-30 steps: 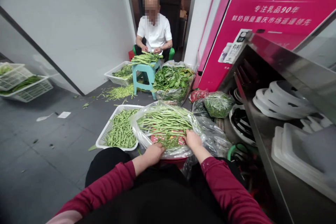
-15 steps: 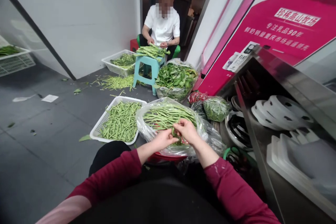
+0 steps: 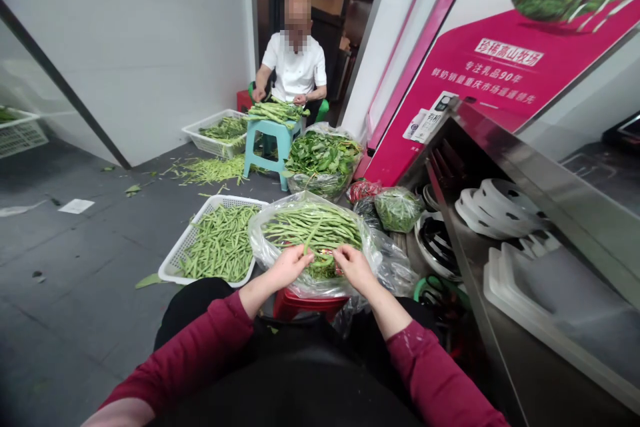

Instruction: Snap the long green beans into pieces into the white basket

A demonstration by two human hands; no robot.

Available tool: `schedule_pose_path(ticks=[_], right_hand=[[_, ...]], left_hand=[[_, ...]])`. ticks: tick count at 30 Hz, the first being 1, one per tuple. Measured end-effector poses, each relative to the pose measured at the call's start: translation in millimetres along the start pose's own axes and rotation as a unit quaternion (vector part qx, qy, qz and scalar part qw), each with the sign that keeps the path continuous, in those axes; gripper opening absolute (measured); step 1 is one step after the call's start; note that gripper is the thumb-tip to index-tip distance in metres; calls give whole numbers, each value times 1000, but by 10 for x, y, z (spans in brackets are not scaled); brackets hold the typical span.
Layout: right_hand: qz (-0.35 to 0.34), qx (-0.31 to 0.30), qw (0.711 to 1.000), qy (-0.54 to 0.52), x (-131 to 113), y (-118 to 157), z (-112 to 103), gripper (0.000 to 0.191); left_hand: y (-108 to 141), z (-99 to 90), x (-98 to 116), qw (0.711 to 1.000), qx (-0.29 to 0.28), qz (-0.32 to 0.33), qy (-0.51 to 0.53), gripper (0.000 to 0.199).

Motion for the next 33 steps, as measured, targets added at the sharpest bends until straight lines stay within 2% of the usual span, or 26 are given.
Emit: schedule_pose_path(ticks=[2, 5, 7, 9, 11, 13, 14, 16, 18, 20, 22, 23, 25, 27, 30, 33], right_hand=[[-50, -2, 990, 129, -70, 8, 82, 33], [-98, -7, 945, 311, -70, 16, 167, 27], [-90, -23, 934, 346, 10, 2, 194, 20], [-46, -22, 941, 333, 122, -37, 171, 15], [33, 4, 967, 251, 228, -83, 113, 10], [130, -2, 990, 57, 295, -105, 110, 17], [180, -34, 980, -72, 296, -99, 154, 23], [235, -129, 919, -288, 204, -60, 290, 34], [230, -195, 868, -395, 65, -16, 410, 39], [198, -201, 862, -420, -28, 9, 493, 34], [164, -194, 887, -386, -62, 21, 546, 31], [145, -188, 910, -341, -62, 20, 559, 31], [102, -164, 959, -205, -50, 6, 553, 31], [46, -133, 989, -53, -57, -14, 527, 26], [-35, -110, 986, 120, -93, -21, 505, 17], [-77, -109, 966, 220, -114, 12, 495, 19]], left_hand=[[47, 28, 25, 1000, 5, 3, -26, 26], [119, 37, 72, 997, 26, 20, -67, 26], [153, 30, 95, 995, 37, 39, -85, 26], [158, 13, 88, 996, 37, 42, -72, 26], [133, -7, 55, 999, 15, 28, -17, 25], [96, -16, 27, 997, -25, 21, 63, 24], [78, -12, 23, 993, -51, 26, 105, 23], [53, 12, 34, 977, -105, 37, 183, 24], [35, 44, 46, 959, -135, 26, 248, 24], [28, 63, 44, 945, -129, -4, 301, 24], [45, 68, 40, 940, -110, -25, 323, 25], [64, 64, 42, 943, -101, -24, 316, 25], [123, 35, 58, 966, -63, -2, 249, 25], [200, -28, 88, 988, 15, 31, 150, 24], [311, -157, 137, 987, 129, 58, 71, 23], [337, -274, 143, 976, 167, 64, 124, 21]])
Point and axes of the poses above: each hand's wrist, its own y-axis away from the middle knuckle, its own z-axis out of the palm, x = y × z, the point moved 3 cm from there along -y, towards the middle knuckle, and after that the axes turned 14 degrees about -z, right-handed, at the moved point
